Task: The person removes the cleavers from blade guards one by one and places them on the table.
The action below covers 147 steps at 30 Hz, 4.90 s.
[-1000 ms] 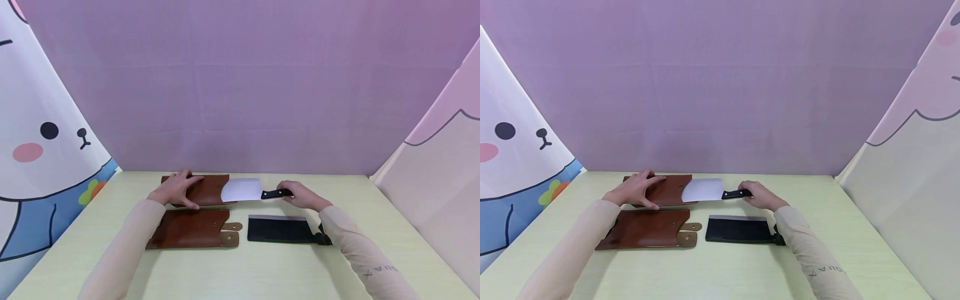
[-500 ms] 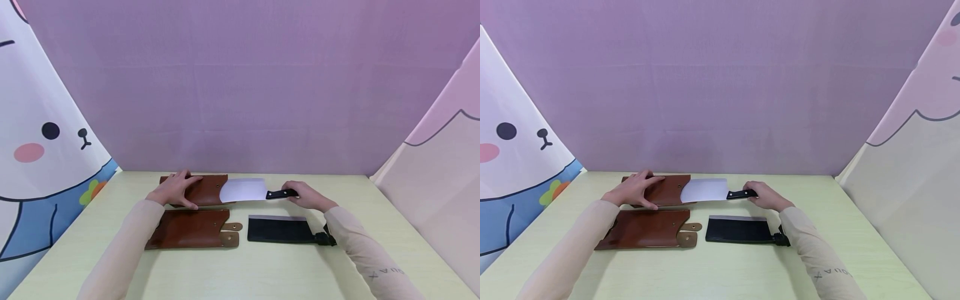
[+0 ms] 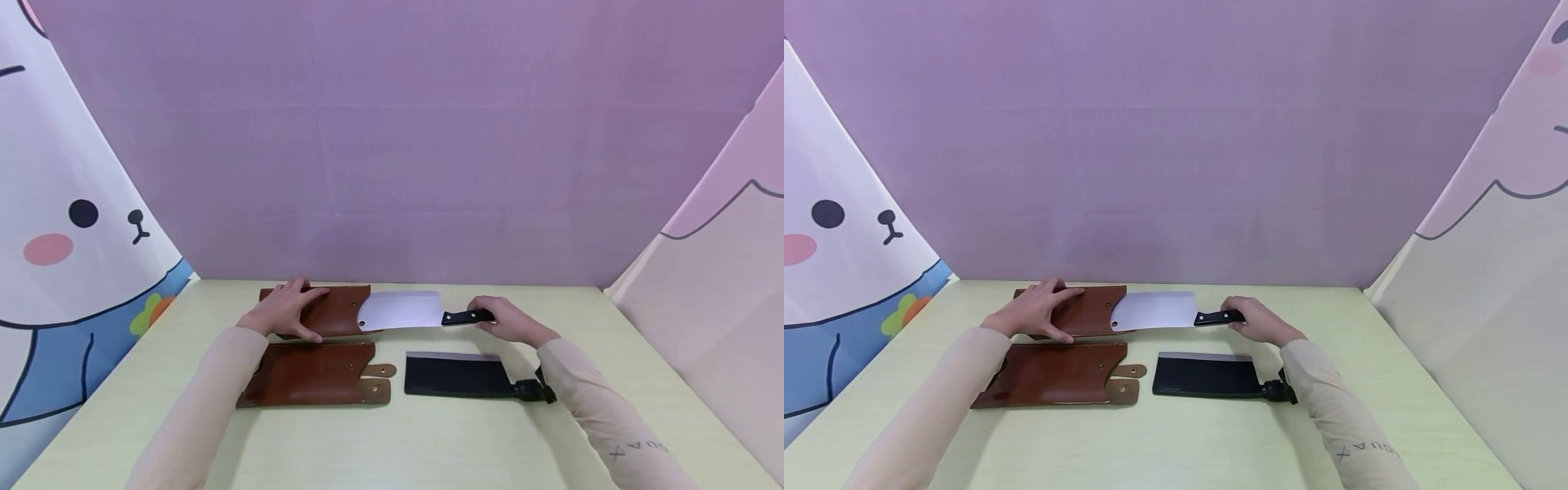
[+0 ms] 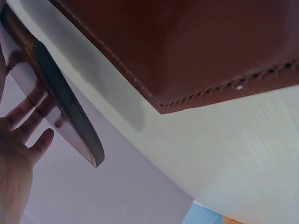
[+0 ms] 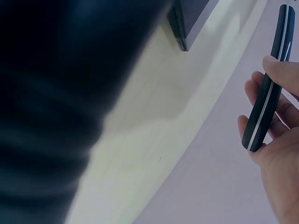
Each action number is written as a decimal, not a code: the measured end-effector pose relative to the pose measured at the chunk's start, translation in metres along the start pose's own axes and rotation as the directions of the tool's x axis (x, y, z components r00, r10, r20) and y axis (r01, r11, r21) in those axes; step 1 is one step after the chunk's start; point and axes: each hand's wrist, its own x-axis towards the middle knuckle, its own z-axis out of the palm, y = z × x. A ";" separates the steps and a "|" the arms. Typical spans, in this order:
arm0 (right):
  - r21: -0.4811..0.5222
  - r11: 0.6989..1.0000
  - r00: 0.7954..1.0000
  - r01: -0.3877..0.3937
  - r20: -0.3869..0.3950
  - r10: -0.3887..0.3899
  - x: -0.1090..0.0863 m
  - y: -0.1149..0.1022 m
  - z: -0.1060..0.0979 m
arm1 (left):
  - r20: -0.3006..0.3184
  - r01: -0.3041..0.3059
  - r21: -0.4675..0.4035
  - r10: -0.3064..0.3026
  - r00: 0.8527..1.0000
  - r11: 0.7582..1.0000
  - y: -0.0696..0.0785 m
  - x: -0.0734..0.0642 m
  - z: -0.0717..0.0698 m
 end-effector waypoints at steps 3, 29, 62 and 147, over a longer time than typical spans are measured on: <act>-0.006 1.000 1.000 -0.003 -0.006 0.003 -0.002 0.003 -0.001 | -0.005 -0.002 0.005 0.002 1.000 1.000 0.000 0.000 0.000; -0.036 0.999 0.999 -0.035 -0.037 0.033 -0.025 0.024 -0.012 | -0.027 -0.023 0.004 0.023 0.999 1.000 -0.006 -0.003 0.001; -0.011 0.995 0.994 -0.099 -0.041 0.099 -0.060 0.048 -0.014 | 0.024 0.036 -0.024 -0.035 0.999 0.999 -0.009 -0.001 0.010; -0.089 0.981 0.984 -0.175 0.019 0.177 -0.066 0.060 -0.003 | 0.203 0.068 -0.050 -0.056 0.978 0.996 -0.009 -0.002 0.009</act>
